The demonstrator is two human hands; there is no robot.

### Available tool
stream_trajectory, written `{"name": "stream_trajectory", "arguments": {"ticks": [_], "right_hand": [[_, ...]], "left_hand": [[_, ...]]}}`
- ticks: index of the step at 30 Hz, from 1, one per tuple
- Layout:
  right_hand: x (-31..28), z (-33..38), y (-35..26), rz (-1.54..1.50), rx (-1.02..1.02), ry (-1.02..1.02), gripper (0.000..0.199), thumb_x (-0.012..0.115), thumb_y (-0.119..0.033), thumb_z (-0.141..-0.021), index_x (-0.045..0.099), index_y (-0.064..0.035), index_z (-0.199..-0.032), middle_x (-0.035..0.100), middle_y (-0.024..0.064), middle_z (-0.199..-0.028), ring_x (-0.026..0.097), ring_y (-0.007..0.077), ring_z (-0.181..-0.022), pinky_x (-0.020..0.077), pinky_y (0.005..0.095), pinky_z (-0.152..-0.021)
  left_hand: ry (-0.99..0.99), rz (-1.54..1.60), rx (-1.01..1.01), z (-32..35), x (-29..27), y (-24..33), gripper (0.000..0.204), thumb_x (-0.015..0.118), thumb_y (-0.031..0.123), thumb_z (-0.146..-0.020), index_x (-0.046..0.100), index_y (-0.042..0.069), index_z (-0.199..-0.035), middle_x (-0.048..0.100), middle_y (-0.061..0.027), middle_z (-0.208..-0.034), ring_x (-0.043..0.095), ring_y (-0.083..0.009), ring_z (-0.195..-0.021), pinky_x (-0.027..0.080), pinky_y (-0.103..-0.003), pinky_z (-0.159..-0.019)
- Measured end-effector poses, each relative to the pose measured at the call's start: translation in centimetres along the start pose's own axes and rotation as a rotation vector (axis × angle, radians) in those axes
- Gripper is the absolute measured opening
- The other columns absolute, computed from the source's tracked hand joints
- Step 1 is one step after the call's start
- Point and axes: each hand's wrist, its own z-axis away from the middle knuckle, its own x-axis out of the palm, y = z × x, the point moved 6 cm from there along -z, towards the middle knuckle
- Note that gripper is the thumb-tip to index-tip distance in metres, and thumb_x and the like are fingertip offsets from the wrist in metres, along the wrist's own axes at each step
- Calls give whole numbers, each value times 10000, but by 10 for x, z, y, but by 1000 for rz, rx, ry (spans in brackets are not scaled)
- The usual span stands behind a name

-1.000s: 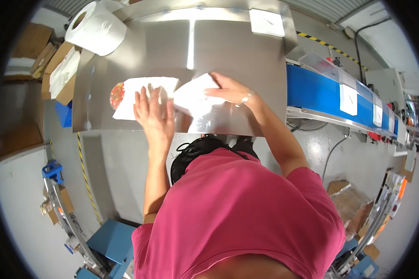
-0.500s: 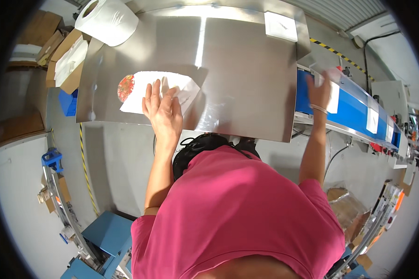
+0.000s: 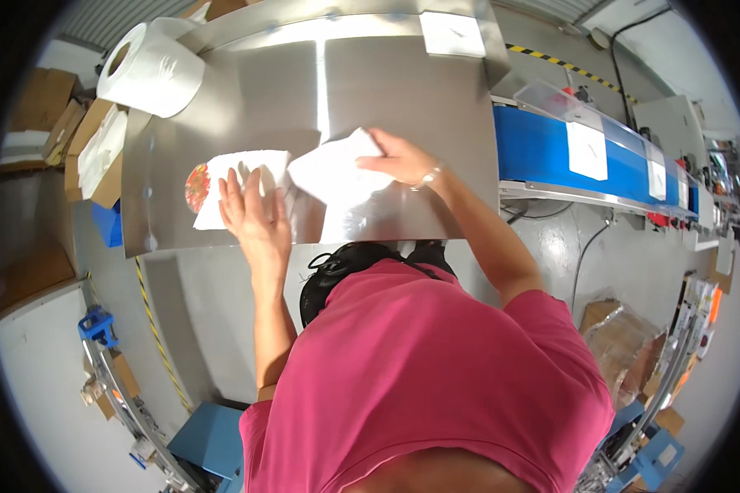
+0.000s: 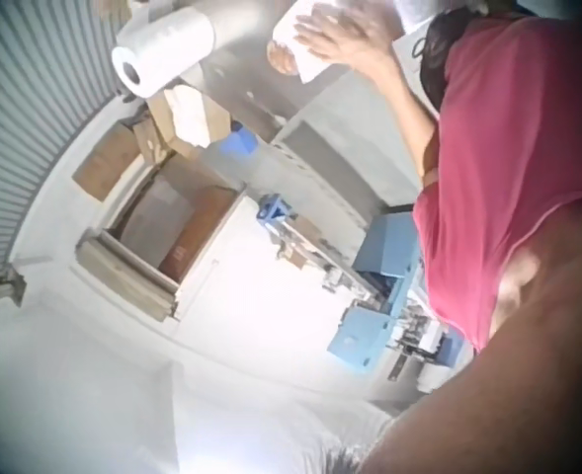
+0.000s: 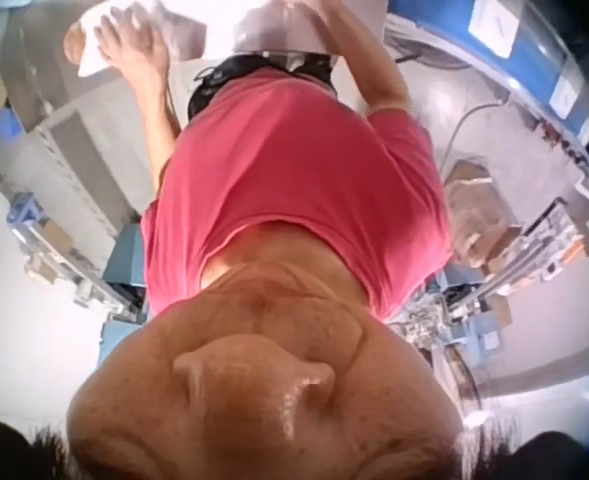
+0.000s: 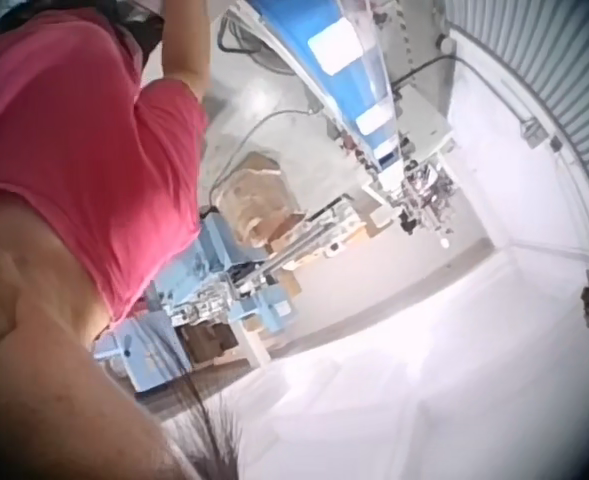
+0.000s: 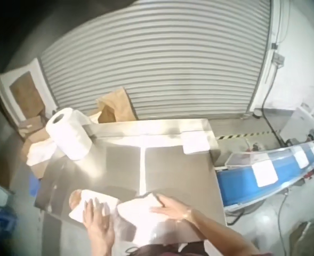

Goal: Manually collect paper napkins from a conveyor belt, stack them, and place them into a packaging machine.

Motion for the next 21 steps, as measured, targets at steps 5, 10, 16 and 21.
{"name": "stream_trajectory", "arguments": {"ticks": [5,10,16,21], "right_hand": [[-147,81,32,437,233,709,311,656,-314,-870,618,-18,-958,598,78,-736,466,135,-660,434,317,-613],[-269,144,56,906,335,962,585,667,-497,-804,571,-35,-1149,658,134,-864,610,301,-774,492,381,-722],[-143,77,-21,1075,-203,772,627,747,-280,-735,489,-20,-1244,568,173,-1172,527,365,-1089,421,432,-936],[31,-17,-48,416,-256,-108,615,740,-208,-767,467,-167,-1316,434,119,-1341,447,290,-1225,435,369,-956]], "left_hand": [[8,117,-62,-1,-1,-6,340,617,4,-819,617,93,-1147,472,-189,-1333,389,-394,-1278,345,-489,-1024],[22,138,-70,-4,-1,-5,311,629,-4,-798,633,88,-1096,446,-177,-1361,361,-367,-1311,301,-491,-1053],[-26,146,-60,-2,1,3,280,632,-6,-756,664,122,-1003,416,-161,-1403,283,-356,-1368,117,-530,-1117],[-84,118,-25,-4,0,10,265,640,-9,-735,684,120,-963,387,-156,-1436,260,-357,-1381,107,-535,-1118]]}}
